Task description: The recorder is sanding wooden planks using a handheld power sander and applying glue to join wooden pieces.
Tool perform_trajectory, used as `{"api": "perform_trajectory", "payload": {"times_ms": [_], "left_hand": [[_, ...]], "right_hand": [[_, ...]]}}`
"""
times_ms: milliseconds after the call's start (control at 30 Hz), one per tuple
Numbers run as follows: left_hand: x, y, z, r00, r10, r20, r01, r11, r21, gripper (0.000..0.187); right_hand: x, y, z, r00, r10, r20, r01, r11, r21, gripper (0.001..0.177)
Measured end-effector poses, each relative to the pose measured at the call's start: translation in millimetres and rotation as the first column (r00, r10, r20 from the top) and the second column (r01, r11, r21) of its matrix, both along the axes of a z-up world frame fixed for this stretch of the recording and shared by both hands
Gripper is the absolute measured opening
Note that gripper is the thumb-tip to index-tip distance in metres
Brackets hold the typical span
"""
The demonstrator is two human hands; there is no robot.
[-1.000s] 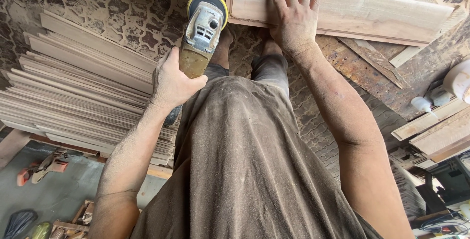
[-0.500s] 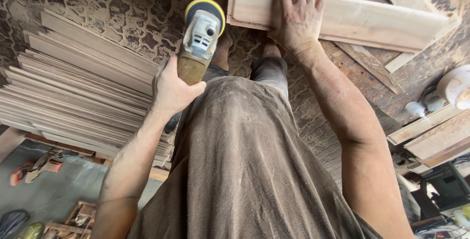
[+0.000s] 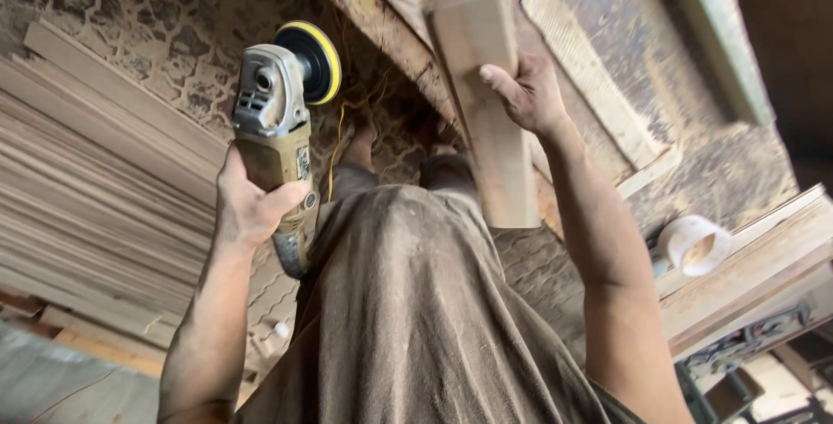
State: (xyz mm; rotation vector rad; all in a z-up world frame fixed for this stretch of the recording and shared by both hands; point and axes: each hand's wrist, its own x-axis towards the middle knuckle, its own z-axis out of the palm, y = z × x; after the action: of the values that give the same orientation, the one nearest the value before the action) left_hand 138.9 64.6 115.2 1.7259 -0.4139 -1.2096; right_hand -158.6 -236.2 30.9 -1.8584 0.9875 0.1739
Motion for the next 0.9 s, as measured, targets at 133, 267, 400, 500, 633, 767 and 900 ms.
{"api": "perform_trajectory", "payload": {"times_ms": [133, 267, 400, 500, 633, 767, 900], "left_hand": [[2.6, -21.3, 32.4, 1.000, -0.021, 0.023, 0.022, 0.999, -0.043, 0.068], [2.6, -38.4, 51.3, 0.997, -0.071, 0.014, 0.072, 0.994, -0.084, 0.067], [-1.9, -56.7, 67.2, 0.982, -0.174, 0.076, 0.180, 0.981, -0.073, 0.069], [-6.1, -70.7, 73.0, 0.974, -0.194, 0.116, 0.204, 0.976, -0.081, 0.071], [-17.2, -86.8, 69.2, 0.953, -0.271, 0.138, 0.275, 0.961, -0.015, 0.066], [-36.2, -104.2, 76.0, 0.918, -0.340, 0.202, 0.333, 0.940, 0.069, 0.066], [-59.1, -120.2, 85.4, 0.795, -0.547, 0.261, 0.471, 0.829, 0.303, 0.064]], "right_hand": [[-9.9, -12.9, 36.1, 0.928, -0.189, 0.322, 0.242, 0.961, -0.132, 0.041], [-32.3, 1.5, 62.1, 0.762, -0.338, 0.552, 0.520, 0.827, -0.211, 0.037], [-51.6, 30.5, 111.6, 0.089, -0.453, 0.887, 0.842, 0.509, 0.176, 0.017], [-74.9, 53.5, 124.1, -0.041, -0.533, 0.845, 0.867, 0.401, 0.295, 0.025], [-161.3, 122.8, 19.2, -0.089, -0.664, 0.742, 0.796, 0.401, 0.454, 0.016], [-116.4, 128.3, 35.3, 0.010, -0.898, 0.440, 0.806, 0.268, 0.528, 0.020], [-96.6, 129.6, 38.7, 0.217, -0.938, 0.271, 0.849, 0.318, 0.422, 0.029]]}}
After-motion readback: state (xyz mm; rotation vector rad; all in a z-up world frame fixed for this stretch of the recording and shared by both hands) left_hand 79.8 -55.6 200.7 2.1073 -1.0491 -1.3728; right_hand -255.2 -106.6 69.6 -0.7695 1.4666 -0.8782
